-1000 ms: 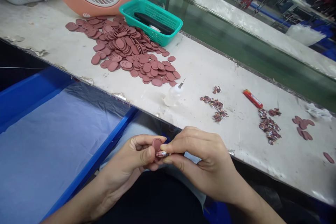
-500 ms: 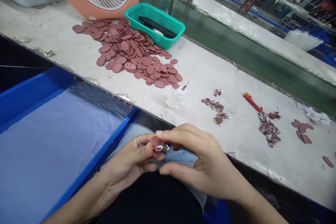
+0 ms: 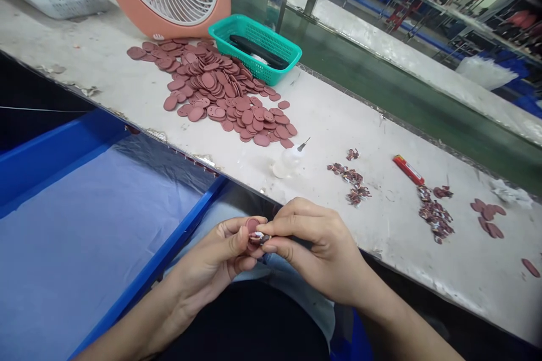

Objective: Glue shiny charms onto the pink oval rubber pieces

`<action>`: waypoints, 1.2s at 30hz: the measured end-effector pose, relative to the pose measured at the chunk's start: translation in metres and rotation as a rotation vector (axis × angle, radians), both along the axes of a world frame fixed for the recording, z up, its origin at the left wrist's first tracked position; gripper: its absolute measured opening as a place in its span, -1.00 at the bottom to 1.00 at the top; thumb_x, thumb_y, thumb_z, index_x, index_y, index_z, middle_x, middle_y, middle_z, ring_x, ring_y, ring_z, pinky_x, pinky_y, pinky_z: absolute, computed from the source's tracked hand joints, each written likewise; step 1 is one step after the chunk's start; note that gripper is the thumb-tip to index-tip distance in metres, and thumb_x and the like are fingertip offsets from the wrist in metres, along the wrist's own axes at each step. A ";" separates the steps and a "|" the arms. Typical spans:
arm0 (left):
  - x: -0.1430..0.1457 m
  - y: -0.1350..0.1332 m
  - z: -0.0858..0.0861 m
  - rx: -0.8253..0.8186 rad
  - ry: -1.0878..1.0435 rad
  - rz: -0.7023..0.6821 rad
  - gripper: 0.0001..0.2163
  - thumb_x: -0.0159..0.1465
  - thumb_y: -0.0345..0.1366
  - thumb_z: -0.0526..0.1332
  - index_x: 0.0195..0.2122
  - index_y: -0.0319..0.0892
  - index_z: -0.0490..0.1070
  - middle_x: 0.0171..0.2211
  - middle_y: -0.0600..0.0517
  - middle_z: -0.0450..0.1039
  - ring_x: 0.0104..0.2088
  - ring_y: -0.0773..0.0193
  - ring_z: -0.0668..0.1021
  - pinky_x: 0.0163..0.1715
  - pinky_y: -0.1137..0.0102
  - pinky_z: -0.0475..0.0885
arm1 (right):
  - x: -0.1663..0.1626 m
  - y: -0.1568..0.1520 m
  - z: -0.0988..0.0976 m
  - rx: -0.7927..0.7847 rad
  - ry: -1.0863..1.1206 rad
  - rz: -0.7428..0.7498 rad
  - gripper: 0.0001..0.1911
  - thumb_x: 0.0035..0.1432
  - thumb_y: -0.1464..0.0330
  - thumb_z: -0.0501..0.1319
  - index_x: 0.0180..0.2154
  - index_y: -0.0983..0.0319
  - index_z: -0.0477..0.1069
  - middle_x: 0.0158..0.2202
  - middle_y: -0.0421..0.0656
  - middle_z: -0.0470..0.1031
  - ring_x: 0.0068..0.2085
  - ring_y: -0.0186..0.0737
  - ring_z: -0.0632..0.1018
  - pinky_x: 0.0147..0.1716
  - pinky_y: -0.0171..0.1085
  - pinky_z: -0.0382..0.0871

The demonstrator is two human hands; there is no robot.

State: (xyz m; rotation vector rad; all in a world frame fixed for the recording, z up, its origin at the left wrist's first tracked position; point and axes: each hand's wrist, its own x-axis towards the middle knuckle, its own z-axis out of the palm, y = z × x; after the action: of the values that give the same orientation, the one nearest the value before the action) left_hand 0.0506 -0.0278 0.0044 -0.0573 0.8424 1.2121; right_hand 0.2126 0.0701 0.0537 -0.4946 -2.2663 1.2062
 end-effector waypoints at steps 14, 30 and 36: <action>-0.019 -0.003 -0.010 0.079 0.121 -0.012 -0.44 -0.15 0.04 0.57 -0.15 -0.14 0.67 -0.30 -0.01 0.59 -0.40 0.32 0.62 -0.59 0.59 0.54 | -0.015 0.001 -0.010 0.081 0.045 -0.100 -0.81 0.25 0.45 0.32 -0.09 0.20 0.60 -0.33 -0.15 0.53 -0.32 -0.30 0.57 -0.35 -0.33 0.52; -0.036 -0.005 -0.016 -0.017 0.691 0.397 -0.70 -0.05 -0.08 0.56 -0.42 -0.16 0.63 -0.43 0.03 0.54 -0.50 0.33 0.48 -0.66 0.53 0.39 | -0.088 -0.017 -0.063 0.595 0.116 -0.271 -0.73 0.30 0.52 0.20 0.01 0.28 0.51 -0.39 -0.10 0.53 -0.42 -0.23 0.46 -0.44 -0.26 0.45; -0.097 -0.002 -0.041 -0.163 0.912 0.472 -0.64 0.09 0.01 0.45 -0.26 -0.17 0.56 -0.25 -0.05 0.61 -0.26 0.13 0.63 -0.49 0.43 0.50 | -0.083 -0.030 -0.052 0.659 0.181 -0.115 -0.70 0.17 0.59 0.29 -0.04 0.35 0.49 -0.52 -0.15 0.51 -0.53 -0.26 0.46 -0.56 -0.28 0.45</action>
State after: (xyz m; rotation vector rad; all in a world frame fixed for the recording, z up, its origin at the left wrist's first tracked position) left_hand -0.0462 -0.0300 -0.0361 0.1918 1.7960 1.6271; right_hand 0.1299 0.0398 0.0019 -0.2405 -2.2671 0.3796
